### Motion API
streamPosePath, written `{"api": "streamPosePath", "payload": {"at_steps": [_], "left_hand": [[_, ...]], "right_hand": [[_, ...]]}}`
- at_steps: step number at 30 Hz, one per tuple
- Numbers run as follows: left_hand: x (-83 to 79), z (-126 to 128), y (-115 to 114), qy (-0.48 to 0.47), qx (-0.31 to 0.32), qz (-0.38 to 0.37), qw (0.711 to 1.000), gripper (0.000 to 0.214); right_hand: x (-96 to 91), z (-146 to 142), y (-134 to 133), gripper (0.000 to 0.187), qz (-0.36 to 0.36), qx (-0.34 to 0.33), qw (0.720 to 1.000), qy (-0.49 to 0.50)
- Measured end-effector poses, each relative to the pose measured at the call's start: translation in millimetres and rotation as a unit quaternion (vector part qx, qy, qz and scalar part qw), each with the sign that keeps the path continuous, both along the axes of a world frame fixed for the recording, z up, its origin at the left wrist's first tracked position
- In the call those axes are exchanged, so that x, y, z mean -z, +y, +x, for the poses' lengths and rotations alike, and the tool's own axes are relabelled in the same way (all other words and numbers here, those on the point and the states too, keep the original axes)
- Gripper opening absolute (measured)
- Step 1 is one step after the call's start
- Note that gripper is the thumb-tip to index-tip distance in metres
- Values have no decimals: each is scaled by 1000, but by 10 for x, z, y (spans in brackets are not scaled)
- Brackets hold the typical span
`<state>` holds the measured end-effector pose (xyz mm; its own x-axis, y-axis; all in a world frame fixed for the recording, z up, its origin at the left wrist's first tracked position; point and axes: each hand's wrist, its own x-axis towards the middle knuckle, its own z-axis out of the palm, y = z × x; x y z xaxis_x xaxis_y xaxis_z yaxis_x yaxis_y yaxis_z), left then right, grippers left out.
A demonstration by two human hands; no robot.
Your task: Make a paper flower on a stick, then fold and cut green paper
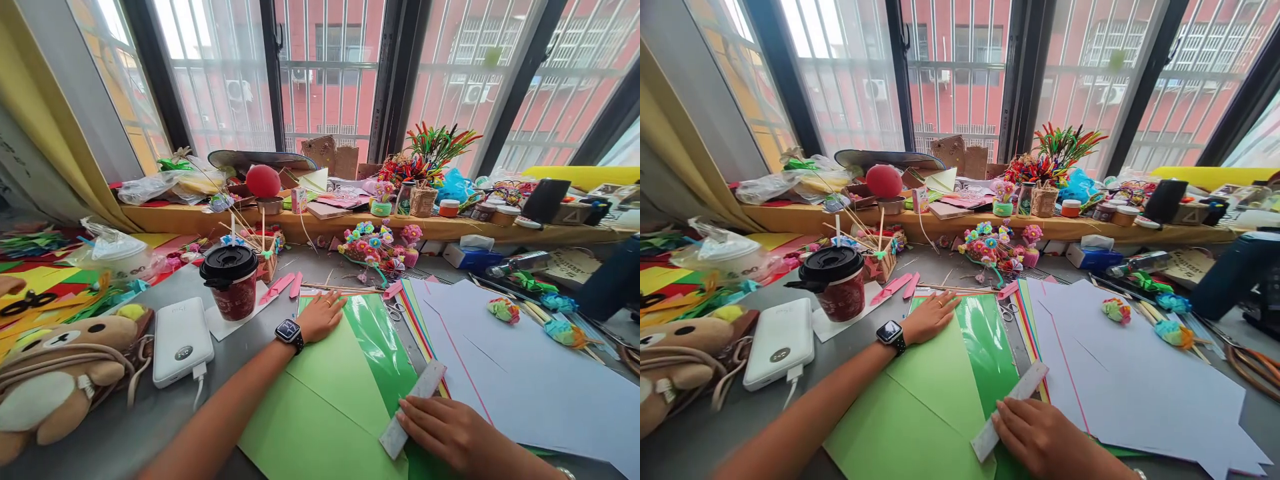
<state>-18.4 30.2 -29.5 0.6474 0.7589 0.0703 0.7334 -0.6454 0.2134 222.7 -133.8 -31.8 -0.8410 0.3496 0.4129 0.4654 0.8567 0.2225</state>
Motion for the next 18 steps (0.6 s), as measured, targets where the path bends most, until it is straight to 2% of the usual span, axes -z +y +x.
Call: {"api": "streamPosePath", "payload": {"at_steps": [6,11,15,18], "left_hand": [[-7,5,-1,8,-2,4,1000,43],[-15,18,-12,21,0,8,1000,44],[-75,35,-2,22,2,23,999,42],[-160,72,-67,19,-2,47,999,42]], "right_hand": [[-79,24,-111,37,11,-16,1000,9],[-174,41,-178,41,8,-9,1000,-22],[-259,48,-206,40,-19,-6,998,-57],[-347,68,-187,39,-52,-19,997,-48]]}}
